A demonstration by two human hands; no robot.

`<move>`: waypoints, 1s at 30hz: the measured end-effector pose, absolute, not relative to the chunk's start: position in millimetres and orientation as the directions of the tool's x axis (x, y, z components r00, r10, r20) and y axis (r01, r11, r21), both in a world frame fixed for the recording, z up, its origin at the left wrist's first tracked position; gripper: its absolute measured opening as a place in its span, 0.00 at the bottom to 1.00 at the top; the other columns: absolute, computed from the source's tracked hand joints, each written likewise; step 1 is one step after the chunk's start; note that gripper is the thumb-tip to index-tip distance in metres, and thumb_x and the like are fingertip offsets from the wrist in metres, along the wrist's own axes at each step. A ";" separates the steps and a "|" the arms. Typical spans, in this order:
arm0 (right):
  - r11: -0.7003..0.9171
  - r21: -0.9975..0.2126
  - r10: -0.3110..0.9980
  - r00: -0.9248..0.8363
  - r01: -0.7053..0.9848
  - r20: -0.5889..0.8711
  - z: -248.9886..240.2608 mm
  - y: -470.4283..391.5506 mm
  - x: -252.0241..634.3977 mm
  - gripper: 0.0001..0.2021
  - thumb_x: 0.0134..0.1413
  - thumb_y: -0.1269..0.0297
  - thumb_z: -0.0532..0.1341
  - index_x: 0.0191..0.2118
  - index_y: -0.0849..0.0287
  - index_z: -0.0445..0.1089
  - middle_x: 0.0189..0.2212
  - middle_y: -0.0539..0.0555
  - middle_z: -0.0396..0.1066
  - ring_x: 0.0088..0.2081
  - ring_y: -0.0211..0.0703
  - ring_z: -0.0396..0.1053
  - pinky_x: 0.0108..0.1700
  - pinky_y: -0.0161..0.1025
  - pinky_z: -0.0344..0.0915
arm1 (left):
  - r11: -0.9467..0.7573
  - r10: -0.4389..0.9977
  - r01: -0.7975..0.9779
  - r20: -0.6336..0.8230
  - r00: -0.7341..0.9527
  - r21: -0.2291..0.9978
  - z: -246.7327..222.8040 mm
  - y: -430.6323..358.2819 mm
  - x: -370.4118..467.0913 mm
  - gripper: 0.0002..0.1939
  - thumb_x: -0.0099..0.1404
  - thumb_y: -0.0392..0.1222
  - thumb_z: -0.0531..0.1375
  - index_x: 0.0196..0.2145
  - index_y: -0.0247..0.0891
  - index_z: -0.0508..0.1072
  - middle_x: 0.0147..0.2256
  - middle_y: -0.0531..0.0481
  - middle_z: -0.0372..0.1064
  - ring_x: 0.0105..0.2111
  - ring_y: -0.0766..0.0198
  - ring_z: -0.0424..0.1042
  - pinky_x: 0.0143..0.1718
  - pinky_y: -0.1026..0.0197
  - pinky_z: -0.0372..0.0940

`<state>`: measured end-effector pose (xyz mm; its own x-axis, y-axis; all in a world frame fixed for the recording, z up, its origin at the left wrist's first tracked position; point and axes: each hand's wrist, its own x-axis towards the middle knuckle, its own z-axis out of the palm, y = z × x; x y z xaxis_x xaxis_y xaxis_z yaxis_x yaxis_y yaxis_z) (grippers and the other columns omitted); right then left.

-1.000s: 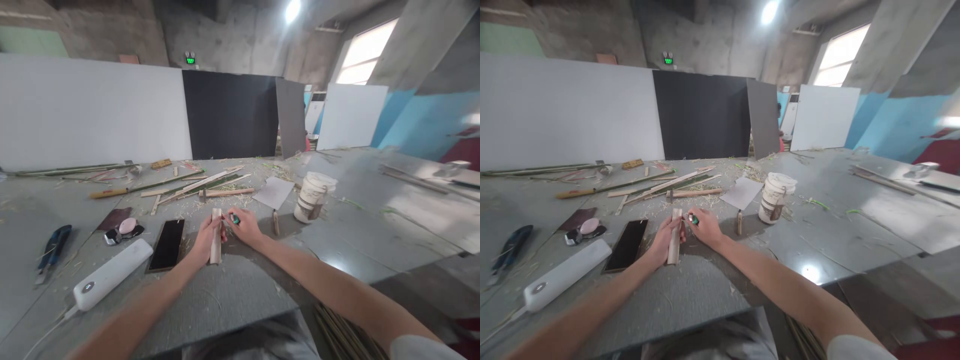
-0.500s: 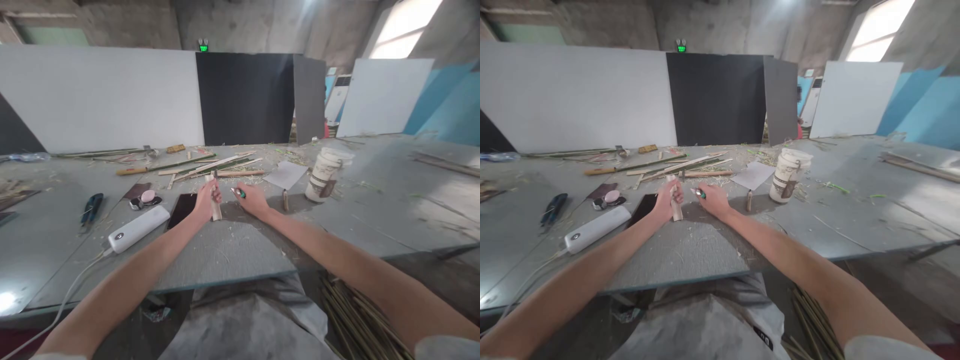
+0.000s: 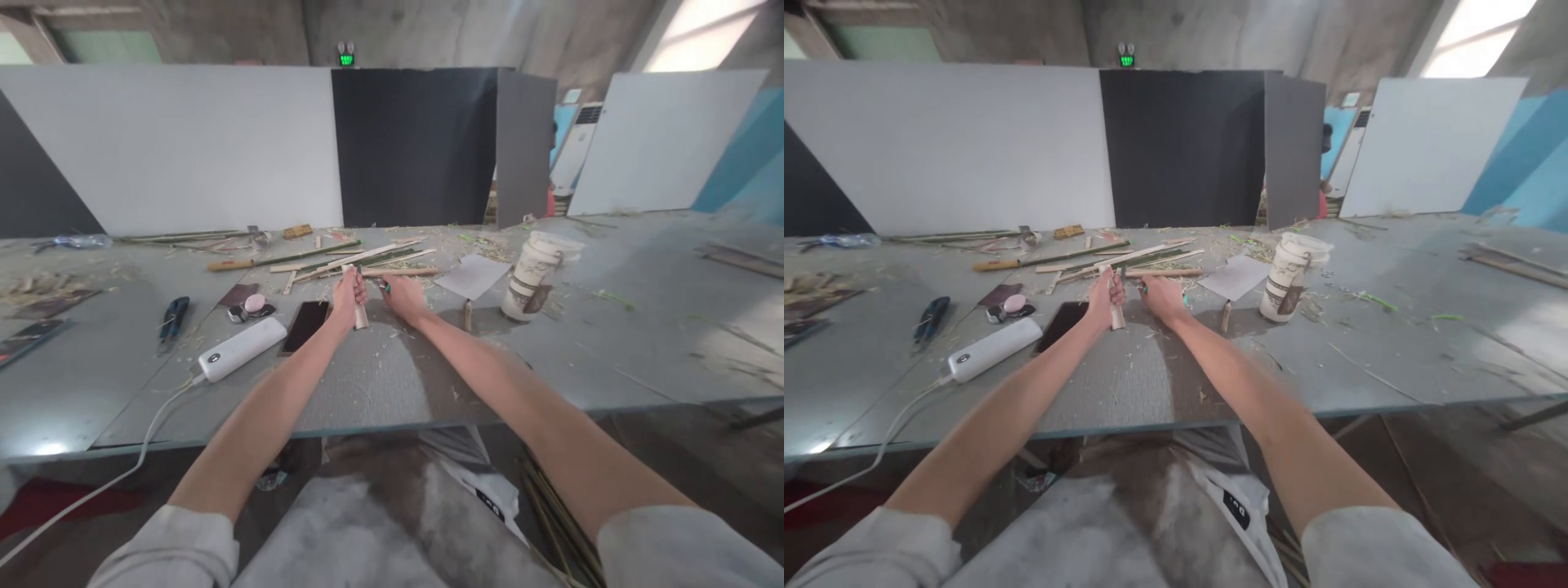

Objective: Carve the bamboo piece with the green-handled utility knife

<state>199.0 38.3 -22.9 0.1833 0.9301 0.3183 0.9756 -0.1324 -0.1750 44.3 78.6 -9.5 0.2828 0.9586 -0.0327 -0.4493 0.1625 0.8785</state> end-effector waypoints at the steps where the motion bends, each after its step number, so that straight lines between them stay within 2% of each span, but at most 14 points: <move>1: -0.139 -0.170 0.931 0.188 0.975 0.312 -22.0 41.2 199.5 0.23 0.82 0.47 0.73 0.69 0.56 0.80 0.66 0.61 0.81 0.62 0.57 0.83 0.65 0.61 0.84 | 0.142 0.960 -0.452 -0.011 0.280 0.881 -8.7 79.0 43.7 0.30 0.86 0.61 0.65 0.31 0.41 0.64 0.22 0.65 0.47 0.20 0.74 0.45 0.23 0.67 0.46; 5: -0.173 -0.164 0.927 0.217 0.971 0.305 -20.4 49.6 201.7 0.24 0.82 0.48 0.74 0.71 0.55 0.79 0.68 0.62 0.79 0.63 0.58 0.82 0.65 0.61 0.85 | 0.064 0.964 -0.453 0.063 0.259 0.889 -9.6 81.4 36.4 0.31 0.87 0.62 0.64 0.30 0.42 0.63 0.22 0.63 0.46 0.19 0.75 0.47 0.23 0.67 0.47; 8: -0.186 -0.155 0.927 0.225 0.970 0.301 -21.7 51.4 203.3 0.24 0.82 0.48 0.74 0.71 0.55 0.78 0.69 0.62 0.79 0.63 0.58 0.82 0.65 0.61 0.85 | 0.032 0.969 -0.436 0.079 0.234 0.899 -14.1 86.3 31.6 0.27 0.87 0.61 0.65 0.35 0.39 0.69 0.24 0.63 0.54 0.21 0.74 0.50 0.24 0.68 0.52; 10: -0.191 -0.145 0.927 0.227 0.971 0.298 -22.5 50.9 203.9 0.25 0.82 0.48 0.74 0.72 0.55 0.78 0.69 0.62 0.79 0.64 0.59 0.82 0.65 0.61 0.85 | 0.021 0.972 -0.416 0.079 0.222 0.909 -16.8 89.9 30.5 0.23 0.86 0.60 0.67 0.43 0.36 0.77 0.30 0.59 0.67 0.25 0.73 0.61 0.28 0.67 0.63; 12: -0.200 -0.135 0.927 0.232 0.971 0.296 -22.3 49.8 203.9 0.23 0.82 0.48 0.74 0.71 0.54 0.79 0.70 0.62 0.79 0.63 0.58 0.82 0.65 0.61 0.85 | 0.008 0.974 -0.390 0.081 0.211 0.921 -17.9 92.0 31.1 0.21 0.85 0.59 0.69 0.53 0.36 0.81 0.41 0.51 0.79 0.35 0.68 0.75 0.37 0.63 0.77; 13: -0.207 -0.131 0.926 0.237 0.970 0.294 -21.8 49.2 203.5 0.23 0.83 0.48 0.73 0.71 0.54 0.79 0.70 0.62 0.79 0.64 0.57 0.82 0.66 0.60 0.85 | -0.002 0.975 -0.374 0.085 0.205 0.927 -17.8 92.3 32.0 0.22 0.84 0.59 0.69 0.57 0.36 0.82 0.47 0.47 0.82 0.40 0.65 0.80 0.43 0.59 0.82; 15: -0.227 -0.127 0.925 0.255 0.966 0.282 -20.0 48.0 202.3 0.23 0.83 0.48 0.73 0.71 0.54 0.79 0.70 0.62 0.79 0.63 0.57 0.82 0.65 0.60 0.85 | -0.033 0.976 -0.336 0.102 0.190 0.941 -17.0 91.7 34.9 0.23 0.84 0.58 0.70 0.61 0.36 0.82 0.54 0.44 0.83 0.47 0.60 0.84 0.50 0.54 0.85; 17: -0.249 -0.129 0.924 0.275 0.960 0.265 -17.8 47.3 200.6 0.24 0.82 0.48 0.74 0.71 0.55 0.78 0.69 0.62 0.79 0.63 0.58 0.82 0.65 0.61 0.85 | -0.081 0.976 -0.291 0.135 0.171 0.953 -16.3 89.9 38.7 0.22 0.84 0.57 0.70 0.60 0.36 0.82 0.52 0.45 0.83 0.46 0.61 0.83 0.48 0.55 0.85; 19: -0.270 -0.134 0.923 0.296 0.953 0.246 -16.1 47.7 199.4 0.24 0.82 0.48 0.74 0.71 0.56 0.78 0.69 0.62 0.79 0.64 0.59 0.82 0.65 0.62 0.85 | -0.140 0.973 -0.246 0.179 0.143 0.959 -16.8 87.4 43.0 0.19 0.83 0.56 0.71 0.52 0.35 0.81 0.43 0.50 0.81 0.37 0.66 0.78 0.41 0.60 0.80; 21: -0.289 -0.138 0.922 0.314 0.947 0.226 -15.9 49.8 199.2 0.24 0.82 0.48 0.74 0.71 0.56 0.79 0.69 0.63 0.79 0.64 0.59 0.82 0.65 0.61 0.85 | -0.212 0.966 -0.205 0.237 0.106 0.955 -18.7 83.9 47.2 0.20 0.83 0.54 0.71 0.38 0.37 0.77 0.32 0.56 0.71 0.29 0.70 0.67 0.34 0.65 0.67; 24: -0.316 -0.138 0.922 0.338 0.939 0.188 -18.6 56.1 200.7 0.24 0.82 0.48 0.74 0.70 0.56 0.79 0.69 0.63 0.79 0.63 0.58 0.82 0.65 0.60 0.85 | -0.321 0.941 -0.143 0.333 0.064 0.936 -21.8 77.0 52.3 0.30 0.82 0.49 0.72 0.25 0.41 0.64 0.25 0.58 0.55 0.28 0.68 0.55 0.33 0.62 0.53; 26: -0.325 -0.138 0.923 0.346 0.935 0.170 -21.2 60.1 202.0 0.24 0.81 0.48 0.75 0.70 0.57 0.79 0.68 0.63 0.79 0.63 0.59 0.82 0.65 0.60 0.85 | -0.371 0.923 -0.096 0.378 0.071 0.924 -22.5 72.5 54.8 0.31 0.81 0.46 0.72 0.24 0.41 0.62 0.25 0.56 0.55 0.31 0.66 0.55 0.36 0.62 0.51; 30: -0.320 -0.143 0.926 0.341 0.936 0.159 -23.6 61.6 203.3 0.25 0.81 0.48 0.75 0.70 0.58 0.79 0.68 0.64 0.79 0.64 0.59 0.82 0.65 0.61 0.85 | -0.422 0.899 -0.001 0.418 0.131 0.907 -20.8 69.3 59.0 0.28 0.79 0.45 0.74 0.26 0.42 0.65 0.26 0.54 0.59 0.34 0.62 0.63 0.39 0.63 0.54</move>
<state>203.3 61.6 -23.6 0.3413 0.9264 0.1590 0.9364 -0.3205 -0.1430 59.0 69.3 -20.8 0.1310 0.8988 0.4183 -0.0008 -0.4219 0.9067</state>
